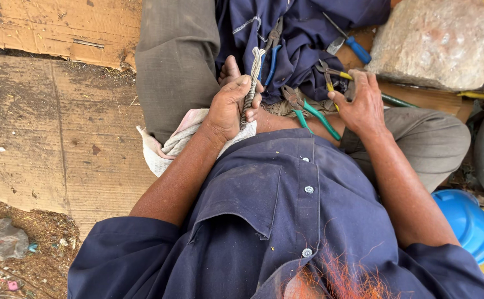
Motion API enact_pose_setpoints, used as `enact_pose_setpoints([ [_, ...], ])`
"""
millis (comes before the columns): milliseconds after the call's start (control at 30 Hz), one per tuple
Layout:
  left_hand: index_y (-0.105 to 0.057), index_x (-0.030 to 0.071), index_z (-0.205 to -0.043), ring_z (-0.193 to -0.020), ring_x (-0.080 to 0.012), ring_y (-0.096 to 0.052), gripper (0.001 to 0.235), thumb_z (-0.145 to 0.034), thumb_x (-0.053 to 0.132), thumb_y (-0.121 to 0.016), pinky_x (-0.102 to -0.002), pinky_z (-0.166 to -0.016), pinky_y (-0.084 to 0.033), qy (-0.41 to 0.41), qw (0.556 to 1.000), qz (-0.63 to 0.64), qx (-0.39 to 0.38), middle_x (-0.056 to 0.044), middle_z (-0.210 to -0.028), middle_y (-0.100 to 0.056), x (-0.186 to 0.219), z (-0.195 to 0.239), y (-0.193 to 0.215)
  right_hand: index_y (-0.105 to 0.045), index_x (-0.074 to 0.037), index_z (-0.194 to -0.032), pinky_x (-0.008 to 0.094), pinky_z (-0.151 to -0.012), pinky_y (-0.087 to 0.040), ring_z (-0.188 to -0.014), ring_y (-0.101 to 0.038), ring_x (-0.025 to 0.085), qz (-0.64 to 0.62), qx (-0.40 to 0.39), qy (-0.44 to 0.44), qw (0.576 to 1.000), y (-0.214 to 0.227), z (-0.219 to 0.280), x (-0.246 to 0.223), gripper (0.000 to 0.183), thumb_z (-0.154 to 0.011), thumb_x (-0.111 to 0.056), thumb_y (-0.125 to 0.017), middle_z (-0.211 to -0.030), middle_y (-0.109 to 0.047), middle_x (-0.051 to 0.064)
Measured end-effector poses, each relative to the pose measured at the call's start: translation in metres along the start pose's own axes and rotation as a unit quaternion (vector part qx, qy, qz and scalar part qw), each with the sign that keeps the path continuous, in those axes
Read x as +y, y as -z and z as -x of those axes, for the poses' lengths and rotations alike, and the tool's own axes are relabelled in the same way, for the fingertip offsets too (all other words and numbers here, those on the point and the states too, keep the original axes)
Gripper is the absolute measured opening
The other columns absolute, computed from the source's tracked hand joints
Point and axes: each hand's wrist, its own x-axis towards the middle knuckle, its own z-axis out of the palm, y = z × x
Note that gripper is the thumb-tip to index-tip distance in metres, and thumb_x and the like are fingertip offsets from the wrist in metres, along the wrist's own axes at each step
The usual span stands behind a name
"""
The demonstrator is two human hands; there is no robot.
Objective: The person sits on a cardboard sheet and uses pliers to strip the outer insulation from several short metal-sheathed cables. They repeatedly grip and pull the sheathing to expose the inner wires, handling each cable one at a time.
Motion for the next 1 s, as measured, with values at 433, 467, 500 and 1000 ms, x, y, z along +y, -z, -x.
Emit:
enact_pose_setpoints([
  [433,-0.059,0.003,-0.111,-0.058,-0.0147,-0.047,0.036,-0.107,0.038,-0.056,-0.029,-0.055,-0.039,0.034,0.985,0.056,-0.162,-0.009,-0.081,-0.061,0.023,0.028,-0.029,-0.070,0.002,-0.111,0.039,-0.081,-0.057,-0.091,-0.073,0.029,-0.130,-0.009,-0.028,0.991,0.011,0.026,-0.015,0.028,-0.093,-0.017,-0.079,-0.103,-0.071,0.017],
  [467,-0.059,0.004,-0.110,-0.059,-0.0157,-0.047,0.035,-0.106,0.039,-0.056,-0.030,-0.056,-0.039,0.036,0.983,0.058,-0.173,-0.008,-0.081,-0.060,0.026,0.032,-0.034,-0.070,0.002,-0.109,0.039,-0.080,-0.057,-0.089,-0.073,0.030,-0.125,-0.014,-0.023,0.992,0.008,0.027,-0.018,0.027,-0.093,-0.018,-0.079,-0.101,-0.071,0.016],
  [500,-0.059,0.003,-0.110,-0.060,-0.0166,-0.047,0.036,-0.106,0.039,-0.056,-0.031,-0.058,-0.040,0.031,0.982,0.052,-0.177,-0.008,-0.081,-0.060,0.028,0.036,-0.039,-0.070,0.001,-0.106,0.040,-0.078,-0.057,-0.088,-0.073,0.030,-0.120,-0.018,-0.018,0.992,0.005,0.028,-0.021,0.027,-0.092,-0.019,-0.080,-0.099,-0.071,0.016],
  [1000,-0.059,-0.004,-0.112,-0.057,-0.0126,-0.044,0.054,-0.106,0.050,-0.055,-0.026,-0.051,-0.037,0.005,0.976,-0.034,-0.214,-0.011,-0.084,-0.061,0.051,0.080,-0.095,-0.068,-0.002,-0.096,0.047,-0.081,-0.053,-0.093,-0.068,0.037,-0.075,-0.134,0.017,0.988,-0.006,0.028,-0.036,0.038,-0.075,-0.027,-0.087,-0.100,-0.069,0.015],
])
